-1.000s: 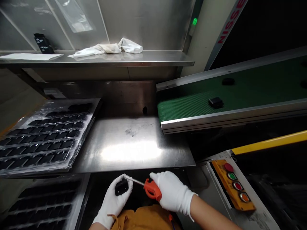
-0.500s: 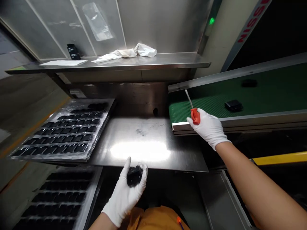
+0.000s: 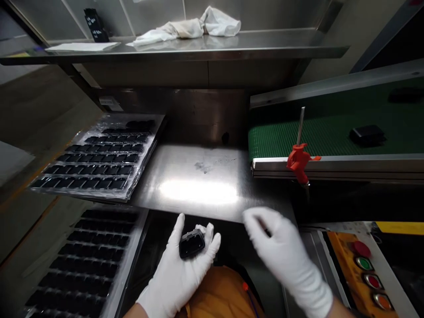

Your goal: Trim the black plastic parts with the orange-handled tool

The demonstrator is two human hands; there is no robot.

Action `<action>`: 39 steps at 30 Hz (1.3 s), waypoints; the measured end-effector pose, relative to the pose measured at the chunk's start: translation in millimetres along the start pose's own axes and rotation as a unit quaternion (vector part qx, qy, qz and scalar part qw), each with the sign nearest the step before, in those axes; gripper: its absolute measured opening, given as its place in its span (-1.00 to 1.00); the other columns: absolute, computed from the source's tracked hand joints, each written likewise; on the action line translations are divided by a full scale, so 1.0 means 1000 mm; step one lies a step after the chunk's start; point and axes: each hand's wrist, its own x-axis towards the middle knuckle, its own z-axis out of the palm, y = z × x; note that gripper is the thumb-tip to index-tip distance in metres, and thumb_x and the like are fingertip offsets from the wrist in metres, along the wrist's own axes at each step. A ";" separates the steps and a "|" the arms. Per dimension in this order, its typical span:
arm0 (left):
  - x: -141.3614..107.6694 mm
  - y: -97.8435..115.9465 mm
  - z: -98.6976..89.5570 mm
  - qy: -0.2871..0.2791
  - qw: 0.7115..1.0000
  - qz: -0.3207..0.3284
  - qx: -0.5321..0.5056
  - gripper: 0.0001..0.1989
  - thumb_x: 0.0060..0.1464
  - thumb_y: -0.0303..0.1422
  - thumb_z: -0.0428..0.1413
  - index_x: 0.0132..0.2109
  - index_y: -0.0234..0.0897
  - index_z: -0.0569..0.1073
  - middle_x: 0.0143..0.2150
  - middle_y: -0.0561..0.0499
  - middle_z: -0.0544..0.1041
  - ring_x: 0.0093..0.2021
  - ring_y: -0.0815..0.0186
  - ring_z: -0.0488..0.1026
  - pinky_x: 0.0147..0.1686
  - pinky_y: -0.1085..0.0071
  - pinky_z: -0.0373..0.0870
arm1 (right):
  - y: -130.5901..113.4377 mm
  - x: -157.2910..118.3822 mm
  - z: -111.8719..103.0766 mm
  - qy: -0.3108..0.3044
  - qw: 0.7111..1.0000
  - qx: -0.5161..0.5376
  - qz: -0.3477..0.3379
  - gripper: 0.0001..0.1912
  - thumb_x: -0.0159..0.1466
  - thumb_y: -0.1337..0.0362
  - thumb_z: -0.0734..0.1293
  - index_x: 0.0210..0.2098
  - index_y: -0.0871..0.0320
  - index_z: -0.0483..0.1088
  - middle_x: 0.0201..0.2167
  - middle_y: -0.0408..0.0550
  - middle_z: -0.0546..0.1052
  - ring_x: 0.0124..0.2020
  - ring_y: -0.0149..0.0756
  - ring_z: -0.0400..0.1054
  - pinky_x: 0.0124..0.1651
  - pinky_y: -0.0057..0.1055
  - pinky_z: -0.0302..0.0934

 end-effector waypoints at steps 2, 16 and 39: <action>0.003 0.000 -0.001 0.016 1.000 0.018 0.011 -0.84 0.20 -0.24 0.09 -0.22 -0.26 0.41 -0.29 -0.05 0.44 -0.13 0.13 0.55 -0.14 0.09 0.58 | -0.013 -0.024 0.027 -0.177 0.977 0.097 0.068 -0.71 0.28 0.05 0.20 -0.48 0.04 0.33 -0.49 -0.12 0.43 -0.40 -0.25 0.31 -0.28 -0.33 0.19; 0.023 -0.001 -0.039 -0.005 0.985 0.028 0.171 -0.85 0.08 -0.39 0.10 -0.44 -0.24 0.33 -0.49 0.02 0.37 -0.41 0.26 0.47 -0.26 0.24 0.51 | -0.032 -0.054 0.078 -0.299 0.812 0.400 0.302 -0.46 0.20 -0.24 0.21 -0.49 0.13 0.38 -0.78 -0.29 0.29 -0.70 -0.48 0.07 -0.42 -0.41 0.07; 0.046 -0.005 -0.083 -0.082 0.954 -0.193 0.213 -0.56 0.15 -0.14 -0.08 -0.56 -0.30 0.36 -0.64 -0.04 0.33 -0.58 0.22 0.38 -0.43 0.24 0.41 | -0.011 -0.079 0.088 -0.262 0.762 0.373 0.459 -0.48 0.14 -0.20 0.30 -0.55 0.16 0.39 -0.71 -0.18 0.42 -0.72 -0.45 0.21 -0.56 -0.43 0.08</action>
